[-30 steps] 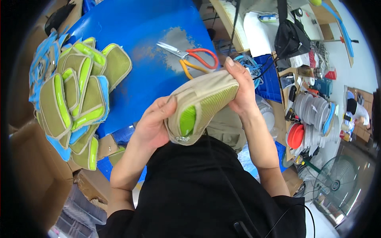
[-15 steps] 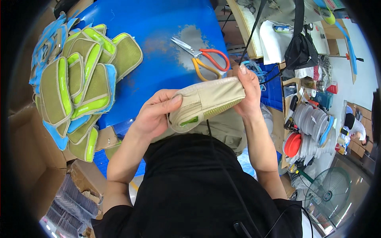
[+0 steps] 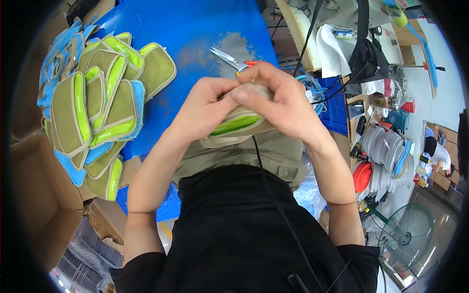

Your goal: The person sews blue fabric onto the edges of green mesh face masks using a sewing machine. They repeatedly guide the mask under the needle, stitch the perimeter, and then use scissors to trim the excess thread. The finished masks are placed into a cardboard box.

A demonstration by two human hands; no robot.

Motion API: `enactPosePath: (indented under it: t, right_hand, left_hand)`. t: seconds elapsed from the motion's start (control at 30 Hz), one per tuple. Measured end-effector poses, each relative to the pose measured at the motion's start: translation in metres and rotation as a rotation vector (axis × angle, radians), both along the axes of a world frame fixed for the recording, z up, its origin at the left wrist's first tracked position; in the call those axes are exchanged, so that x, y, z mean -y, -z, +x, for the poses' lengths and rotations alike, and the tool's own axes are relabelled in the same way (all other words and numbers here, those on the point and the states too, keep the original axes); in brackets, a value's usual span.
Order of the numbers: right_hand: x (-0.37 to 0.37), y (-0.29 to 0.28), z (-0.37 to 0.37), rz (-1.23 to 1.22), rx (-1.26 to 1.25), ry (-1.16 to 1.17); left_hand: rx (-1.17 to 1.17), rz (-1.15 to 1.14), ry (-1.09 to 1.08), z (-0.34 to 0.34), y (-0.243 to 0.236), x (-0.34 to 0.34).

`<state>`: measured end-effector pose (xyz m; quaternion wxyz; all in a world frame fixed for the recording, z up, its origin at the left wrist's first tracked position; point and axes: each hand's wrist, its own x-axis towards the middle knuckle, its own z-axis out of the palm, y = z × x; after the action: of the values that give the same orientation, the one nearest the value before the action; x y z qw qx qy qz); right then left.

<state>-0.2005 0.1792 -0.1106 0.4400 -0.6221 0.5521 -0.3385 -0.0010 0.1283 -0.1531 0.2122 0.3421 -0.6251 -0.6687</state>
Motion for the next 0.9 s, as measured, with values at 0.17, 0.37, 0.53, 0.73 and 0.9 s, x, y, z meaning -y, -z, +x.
enactPosePath:
  t: [0.17,0.37,0.53,0.73,0.9]
  right_hand:
    - [-0.015,0.013,-0.026,0.203,0.718,0.333]
    - [-0.023,0.029,-0.036,0.302,0.820,0.356]
    - [-0.014,0.056,-0.050,0.463,0.932,0.572]
    - [-0.020,0.100,-0.062,0.622,1.206,0.415]
    - [-0.016,0.097,-0.058,0.628,1.224,0.331]
  left_hand:
    - [0.164,-0.450,-0.339,0.023,0.018,-0.023]
    - [0.130,-0.159,-0.375,0.048,0.050,-0.037]
    - [-0.652,0.825,-0.231,0.056,0.028,-0.062]
    - [-0.778,1.002,-0.200,0.030,-0.009,-0.060]
    - [-0.786,1.047,-0.256,0.033,-0.006,-0.057]
